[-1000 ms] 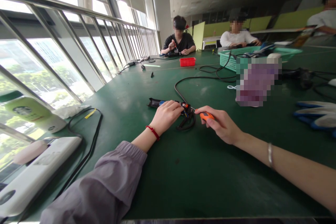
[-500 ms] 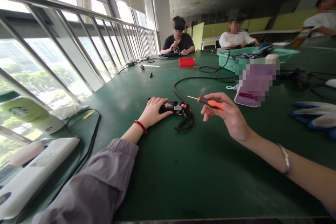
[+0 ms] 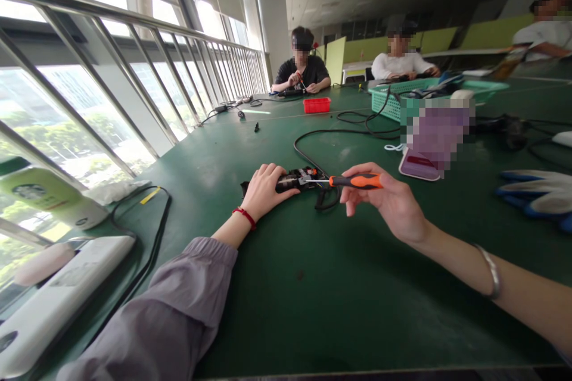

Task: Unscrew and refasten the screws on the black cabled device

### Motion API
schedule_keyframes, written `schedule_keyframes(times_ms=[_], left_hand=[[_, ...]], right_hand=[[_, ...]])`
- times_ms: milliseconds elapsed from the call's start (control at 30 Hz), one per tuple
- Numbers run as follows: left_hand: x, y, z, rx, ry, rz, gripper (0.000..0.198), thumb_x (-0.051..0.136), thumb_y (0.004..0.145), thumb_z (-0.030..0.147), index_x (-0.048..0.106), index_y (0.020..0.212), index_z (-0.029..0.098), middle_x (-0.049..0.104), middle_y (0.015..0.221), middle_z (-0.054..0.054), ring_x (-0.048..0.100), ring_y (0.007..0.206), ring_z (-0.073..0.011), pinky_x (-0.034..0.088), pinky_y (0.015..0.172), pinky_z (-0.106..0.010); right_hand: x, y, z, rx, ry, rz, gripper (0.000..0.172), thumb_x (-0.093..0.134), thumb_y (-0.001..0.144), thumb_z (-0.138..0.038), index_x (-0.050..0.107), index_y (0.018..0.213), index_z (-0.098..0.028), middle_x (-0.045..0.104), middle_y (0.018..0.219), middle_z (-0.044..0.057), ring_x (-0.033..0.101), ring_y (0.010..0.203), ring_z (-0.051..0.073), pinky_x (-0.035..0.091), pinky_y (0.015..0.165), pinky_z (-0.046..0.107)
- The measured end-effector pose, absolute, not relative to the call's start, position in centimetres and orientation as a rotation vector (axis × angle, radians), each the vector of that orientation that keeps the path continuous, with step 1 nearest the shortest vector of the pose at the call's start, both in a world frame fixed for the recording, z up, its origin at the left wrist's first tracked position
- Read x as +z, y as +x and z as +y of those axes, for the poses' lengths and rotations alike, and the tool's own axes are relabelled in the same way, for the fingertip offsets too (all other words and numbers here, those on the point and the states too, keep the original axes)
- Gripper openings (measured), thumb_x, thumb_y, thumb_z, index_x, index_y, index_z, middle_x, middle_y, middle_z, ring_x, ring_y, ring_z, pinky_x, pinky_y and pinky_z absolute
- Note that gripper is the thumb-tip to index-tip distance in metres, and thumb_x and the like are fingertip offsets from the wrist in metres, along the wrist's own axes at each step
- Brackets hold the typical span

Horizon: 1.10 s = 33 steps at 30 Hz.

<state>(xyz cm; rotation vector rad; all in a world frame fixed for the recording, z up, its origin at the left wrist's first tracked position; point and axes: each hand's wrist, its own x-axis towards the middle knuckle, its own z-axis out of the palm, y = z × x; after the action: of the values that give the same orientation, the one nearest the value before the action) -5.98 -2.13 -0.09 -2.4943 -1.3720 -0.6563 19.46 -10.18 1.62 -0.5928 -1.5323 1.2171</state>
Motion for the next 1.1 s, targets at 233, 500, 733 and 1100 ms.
schedule_keyframes(times_ms=[233,500,733,1100], left_hand=[[-0.10,-5.94,-2.05,-0.658,-2.519,-1.344,0.045,0.056,0.078,0.060,0.055,0.096,0.018,0.055,0.092,-0.006,0.049,0.088,-0.0231,0.042,0.077,-0.035],[-0.14,-5.93,-1.99,-0.657,-2.518,-1.329,0.045,0.056,0.077,0.060,0.054,0.096,0.019,0.055,0.090,-0.006,0.049,0.088,-0.0242,0.042,0.077,-0.036],[-0.17,-6.08,-1.94,-0.667,-2.516,-1.297,0.046,0.058,0.076,0.060,0.054,0.096,0.019,0.055,0.092,-0.006,0.049,0.089,-0.0238,0.043,0.078,-0.036],[0.13,-5.87,-2.28,-0.611,-2.492,-1.326,0.046,0.055,0.077,0.061,0.054,0.097,0.020,0.058,0.096,-0.006,0.053,0.091,-0.0239,0.042,0.080,-0.034]], right_hand=[[1.42,19.57,-10.07,1.199,-0.584,-1.579,0.031,0.035,0.091,-0.039,0.053,0.107,-0.019,0.064,0.083,0.004,0.062,0.062,0.017,0.049,0.063,0.036],[1.13,19.63,-9.98,1.228,-0.587,-1.603,0.031,0.037,0.092,-0.040,0.053,0.108,-0.020,0.064,0.085,0.004,0.063,0.064,0.017,0.050,0.064,0.037],[1.49,19.56,-10.19,1.208,-0.558,-1.618,0.029,0.040,0.092,-0.040,0.055,0.106,-0.019,0.064,0.081,0.003,0.063,0.063,0.016,0.050,0.062,0.034],[1.20,19.52,-10.78,1.038,-0.550,-1.793,0.032,0.055,0.085,-0.032,0.046,0.114,-0.024,0.053,0.082,-0.003,0.053,0.063,0.010,0.045,0.061,0.027]])
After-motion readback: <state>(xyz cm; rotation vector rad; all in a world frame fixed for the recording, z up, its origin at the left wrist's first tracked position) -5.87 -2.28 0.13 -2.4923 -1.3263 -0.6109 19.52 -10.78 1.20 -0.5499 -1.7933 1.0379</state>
